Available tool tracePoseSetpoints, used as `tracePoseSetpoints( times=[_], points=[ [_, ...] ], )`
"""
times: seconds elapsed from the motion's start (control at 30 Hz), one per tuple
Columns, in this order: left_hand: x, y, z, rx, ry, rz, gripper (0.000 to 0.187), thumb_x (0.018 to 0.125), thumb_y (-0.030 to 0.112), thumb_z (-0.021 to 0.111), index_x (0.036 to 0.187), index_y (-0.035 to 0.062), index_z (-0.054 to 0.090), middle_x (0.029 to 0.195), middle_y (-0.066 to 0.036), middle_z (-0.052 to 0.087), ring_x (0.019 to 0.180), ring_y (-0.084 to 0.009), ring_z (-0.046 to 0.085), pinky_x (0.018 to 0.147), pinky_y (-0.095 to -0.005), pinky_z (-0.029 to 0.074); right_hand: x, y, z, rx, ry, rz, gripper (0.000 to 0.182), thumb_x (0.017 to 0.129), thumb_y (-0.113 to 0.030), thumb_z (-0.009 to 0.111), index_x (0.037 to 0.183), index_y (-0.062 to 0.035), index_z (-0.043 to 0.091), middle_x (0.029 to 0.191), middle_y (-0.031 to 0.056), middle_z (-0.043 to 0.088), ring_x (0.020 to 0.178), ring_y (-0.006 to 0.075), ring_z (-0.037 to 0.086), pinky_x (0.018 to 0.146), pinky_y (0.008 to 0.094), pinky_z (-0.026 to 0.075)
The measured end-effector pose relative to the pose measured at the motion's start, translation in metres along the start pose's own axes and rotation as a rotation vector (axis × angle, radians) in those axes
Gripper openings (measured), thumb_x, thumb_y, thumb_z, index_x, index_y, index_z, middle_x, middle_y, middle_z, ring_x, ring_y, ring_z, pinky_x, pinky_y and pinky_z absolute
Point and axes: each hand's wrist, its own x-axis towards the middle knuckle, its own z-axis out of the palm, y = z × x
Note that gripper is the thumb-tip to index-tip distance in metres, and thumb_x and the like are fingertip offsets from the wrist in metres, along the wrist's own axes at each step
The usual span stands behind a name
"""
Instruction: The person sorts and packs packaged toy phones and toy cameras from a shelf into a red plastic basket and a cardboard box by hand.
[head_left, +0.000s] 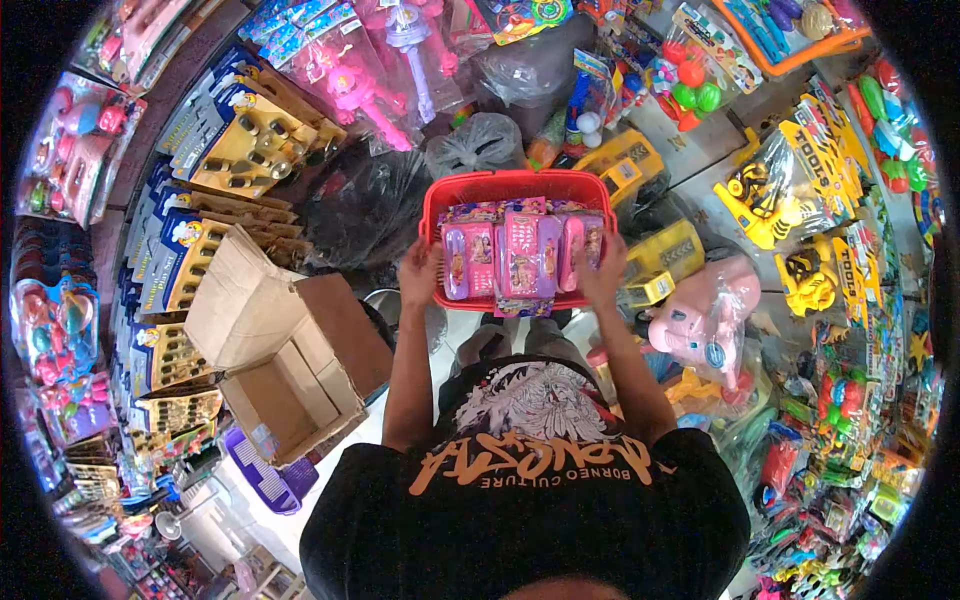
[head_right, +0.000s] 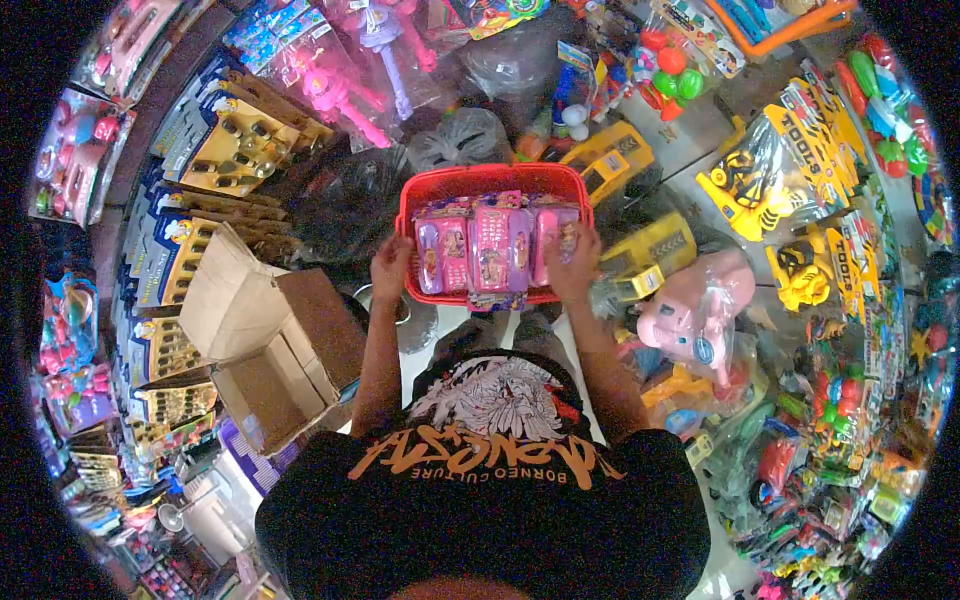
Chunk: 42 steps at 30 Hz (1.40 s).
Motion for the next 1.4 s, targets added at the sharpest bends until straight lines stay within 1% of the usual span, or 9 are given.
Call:
tracePoseSetpoints(
  times=[0.13, 0.23, 0.27, 0.4, 0.53, 0.83, 1.03, 1.23, 1.4],
  points=[
    [0.038, -0.039, -0.02, 0.201, 0.16, 0.043, 0.052, 0.084, 0.031, 0.064, 0.12, -0.0032, 0.048, 0.114, -0.015, 0.056, 0.101, -0.0213, 0.055, 0.086, -0.0314, 0.044, 0.028, 0.091, 0.016, 0.18, -0.071, 0.344, 0.059, 0.073, -0.035, 0.073, 0.114, -0.0016, 0.046, 0.106, 0.0161, 0.054, 0.102, 0.0294, 0.05, 0.091, 0.0405, 0.038],
    [0.047, -0.065, -0.018, 0.313, 0.087, -0.109, 0.072, 0.078, 0.046, 0.066, 0.126, -0.0013, 0.042, 0.122, -0.019, 0.052, 0.11, -0.027, 0.052, 0.093, -0.0357, 0.04, 0.043, 0.026, -0.019, 0.344, -0.266, 0.418, 0.053, 0.074, -0.035, 0.074, 0.109, -0.0024, 0.049, 0.096, 0.0096, 0.06, 0.089, 0.0204, 0.056, 0.083, 0.0352, 0.044],
    [0.027, -0.018, -0.001, -0.071, -0.108, -0.273, 0.089, 0.071, 0.059, 0.064, 0.131, -0.0003, 0.036, 0.124, -0.021, 0.05, 0.114, -0.0313, 0.05, 0.098, -0.0375, 0.035, 0.046, 0.04, -0.012, 0.487, -0.433, 0.394, 0.05, 0.074, -0.036, 0.074, 0.106, -0.0034, 0.052, 0.09, 0.0042, 0.061, 0.081, 0.0142, 0.058, 0.077, 0.0315, 0.047],
    [0.043, -0.063, -0.006, 0.197, -0.096, -0.238, 0.082, 0.069, 0.047, 0.072, 0.127, -0.001, 0.039, 0.121, -0.018, 0.053, 0.113, -0.0268, 0.051, 0.094, -0.0372, 0.039, 0.047, 0.043, -0.008, 0.406, -0.442, 0.425, 0.039, 0.079, -0.035, 0.068, 0.103, -0.0052, 0.059, 0.094, 0.0032, 0.061, 0.084, 0.0134, 0.056, 0.079, 0.0298, 0.045],
    [0.013, 0.034, 0.008, 0.337, -0.083, -0.251, 0.081, 0.066, 0.041, 0.076, 0.124, -0.0033, 0.041, 0.119, -0.019, 0.054, 0.111, -0.0269, 0.053, 0.093, -0.0368, 0.041, 0.05, 0.047, -0.005, 0.573, -0.519, 0.448, 0.04, 0.079, -0.034, 0.069, 0.104, -0.005, 0.059, 0.094, 0.0029, 0.061, 0.084, 0.0137, 0.056, 0.078, 0.0307, 0.045],
    [0.032, 0.018, 0.006, 0.377, -0.122, -0.057, 0.078, 0.066, 0.04, 0.077, 0.119, -0.0076, 0.045, 0.117, -0.021, 0.055, 0.107, -0.0288, 0.055, 0.092, -0.0374, 0.041, 0.023, 0.039, -0.047, 0.398, -0.403, 0.563, 0.043, 0.084, -0.036, 0.063, 0.111, -0.0034, 0.057, 0.099, 0.0052, 0.061, 0.087, 0.0139, 0.058, 0.077, 0.0306, 0.047],
    [0.017, 0.057, 0.023, 0.296, -0.308, -0.011, 0.07, 0.071, 0.038, 0.073, 0.121, -0.0025, 0.046, 0.112, -0.019, 0.058, 0.103, -0.0281, 0.057, 0.092, -0.0362, 0.042, -0.053, 0.023, -0.084, 0.637, 0.035, 0.697, 0.036, 0.093, -0.038, 0.049, 0.091, -0.0037, 0.059, 0.079, -0.002, 0.059, 0.071, 0.0074, 0.053, 0.063, 0.0231, 0.043],
    [-0.01, 0.056, 0.068, 0.252, -0.525, 0.015, 0.068, 0.072, 0.041, 0.071, 0.121, 0.0002, 0.048, 0.117, -0.019, 0.056, 0.108, -0.029, 0.054, 0.093, -0.0367, 0.04, -0.143, -0.024, -0.128, 0.132, 0.329, 0.669, 0.056, 0.095, -0.048, 0.035, 0.104, 0.0026, 0.057, 0.089, 0.0093, 0.061, 0.083, 0.021, 0.054, 0.079, 0.033, 0.042],
    [-0.043, 0.053, 0.113, 0.512, -0.719, 0.121, 0.068, 0.071, 0.046, 0.071, 0.116, -0.0008, 0.051, 0.115, -0.019, 0.056, 0.107, -0.0297, 0.054, 0.093, -0.0374, 0.04, -0.24, -0.012, -0.156, 0.215, 0.523, 0.791, 0.06, 0.097, -0.044, 0.026, 0.12, 0.0067, 0.049, 0.117, 0.0193, 0.052, 0.108, 0.0259, 0.048, 0.097, 0.0359, 0.034]
  ],
)
